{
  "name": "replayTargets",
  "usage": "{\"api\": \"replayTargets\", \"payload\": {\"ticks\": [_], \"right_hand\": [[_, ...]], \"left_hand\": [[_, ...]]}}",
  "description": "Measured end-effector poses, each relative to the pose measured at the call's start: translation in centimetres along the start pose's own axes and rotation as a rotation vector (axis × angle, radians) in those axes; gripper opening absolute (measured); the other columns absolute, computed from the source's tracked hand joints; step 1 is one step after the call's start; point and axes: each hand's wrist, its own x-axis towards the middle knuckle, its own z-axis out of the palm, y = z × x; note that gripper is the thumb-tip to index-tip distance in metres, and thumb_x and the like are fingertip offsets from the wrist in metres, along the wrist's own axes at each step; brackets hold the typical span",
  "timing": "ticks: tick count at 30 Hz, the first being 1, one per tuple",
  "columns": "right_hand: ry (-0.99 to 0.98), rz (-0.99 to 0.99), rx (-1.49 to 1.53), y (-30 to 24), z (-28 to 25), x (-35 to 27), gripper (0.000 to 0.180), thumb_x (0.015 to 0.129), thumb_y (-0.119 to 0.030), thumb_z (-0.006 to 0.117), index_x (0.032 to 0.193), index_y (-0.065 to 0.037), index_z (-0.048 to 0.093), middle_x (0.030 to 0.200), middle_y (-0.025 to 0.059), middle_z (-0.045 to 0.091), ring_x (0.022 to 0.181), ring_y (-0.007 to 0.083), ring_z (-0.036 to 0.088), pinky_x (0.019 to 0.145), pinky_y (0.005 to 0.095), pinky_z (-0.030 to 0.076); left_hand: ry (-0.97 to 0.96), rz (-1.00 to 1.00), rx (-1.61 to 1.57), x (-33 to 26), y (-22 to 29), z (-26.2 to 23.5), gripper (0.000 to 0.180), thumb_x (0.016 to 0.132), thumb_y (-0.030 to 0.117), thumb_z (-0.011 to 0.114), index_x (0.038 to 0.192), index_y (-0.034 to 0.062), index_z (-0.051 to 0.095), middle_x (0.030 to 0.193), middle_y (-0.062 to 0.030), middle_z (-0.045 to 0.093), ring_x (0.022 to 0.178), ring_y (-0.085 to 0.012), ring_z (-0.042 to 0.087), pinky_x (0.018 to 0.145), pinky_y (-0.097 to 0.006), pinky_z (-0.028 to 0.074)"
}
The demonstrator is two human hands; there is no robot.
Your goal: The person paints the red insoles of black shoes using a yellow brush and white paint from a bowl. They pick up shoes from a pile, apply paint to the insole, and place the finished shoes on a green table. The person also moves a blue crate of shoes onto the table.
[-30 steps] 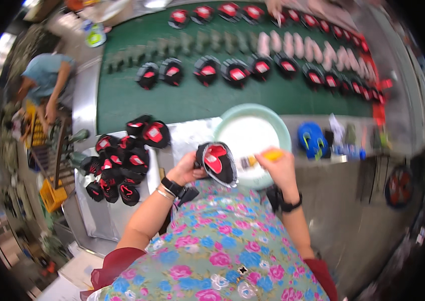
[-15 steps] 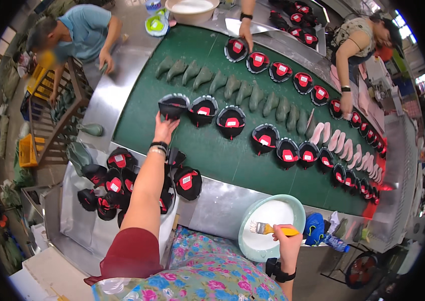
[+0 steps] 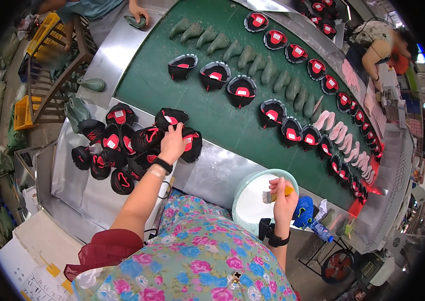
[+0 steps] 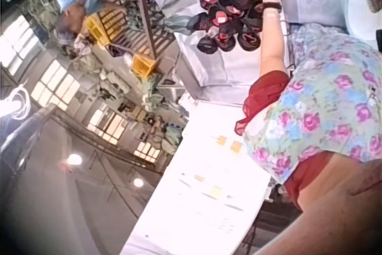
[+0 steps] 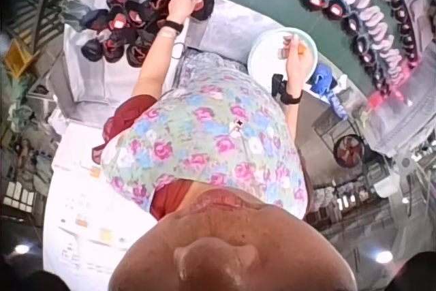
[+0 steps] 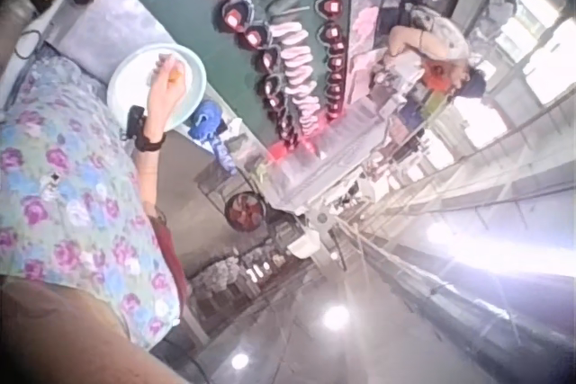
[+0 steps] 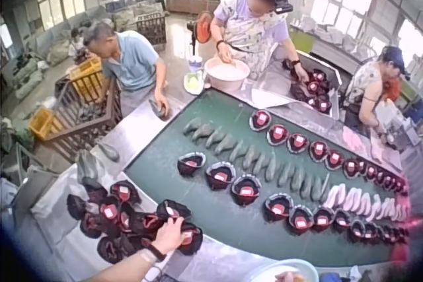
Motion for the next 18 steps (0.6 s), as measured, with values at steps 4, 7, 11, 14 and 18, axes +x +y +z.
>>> {"api": "replayTargets", "payload": {"ticks": [4,7,11,14,18], "right_hand": [[-0.030,-0.054,-0.022,0.0,-0.1,-0.1,0.032,0.103,-0.026,0.056,0.087,0.001,0.066,0.075,0.0036,0.065,0.065,0.0076,0.056,0.061,0.0246,0.045],[-0.063,-0.089,-0.055,-1.4,0.8,-0.5,0.029,0.101,-0.024,0.056,0.092,0.001,0.067,0.077,0.0057,0.065,0.069,0.0110,0.058,0.063,0.0275,0.045],[-0.116,-0.244,-0.114,-0.8,3.0,-0.5,0.030,0.096,-0.025,0.065,0.091,0.004,0.065,0.083,0.0156,0.062,0.069,0.0234,0.058,0.066,0.0350,0.047],[-0.152,-0.189,-0.307,-3.4,2.6,-1.4,0.035,0.089,-0.030,0.074,0.091,0.004,0.066,0.083,0.0159,0.060,0.070,0.0235,0.058,0.066,0.0336,0.047],[-0.113,-0.233,0.077,-2.5,1.5,-2.4,0.028,0.083,-0.019,0.079,0.099,0.002,0.069,0.083,0.0107,0.061,0.072,0.0187,0.058,0.068,0.0308,0.048]], "left_hand": [[0.119,0.039,-0.143,2.5,-1.9,3.3,0.032,0.083,-0.002,0.055,0.114,0.0028,0.046,0.101,-0.0274,0.061,0.088,-0.0491,0.064,0.077,-0.055,0.053],[0.249,0.152,-0.275,-0.4,3.5,-1.5,0.043,0.080,-0.001,0.058,0.121,0.0030,0.046,0.109,-0.0255,0.056,0.093,-0.0493,0.061,0.079,-0.055,0.052],[0.230,0.373,-0.356,-5.7,10.7,-3.6,0.056,0.071,-0.003,0.069,0.122,0.0026,0.047,0.118,-0.0226,0.048,0.104,-0.0463,0.057,0.083,-0.050,0.052],[0.187,0.495,-0.435,-10.0,15.5,-3.0,0.068,0.067,-0.003,0.074,0.128,-0.0001,0.043,0.124,-0.0217,0.046,0.110,-0.0460,0.055,0.087,-0.048,0.052],[0.160,0.582,-0.647,-15.1,16.4,-2.2,0.084,0.071,0.004,0.078,0.140,-0.0009,0.031,0.144,-0.0219,0.038,0.122,-0.0381,0.052,0.090,-0.039,0.052]]}}
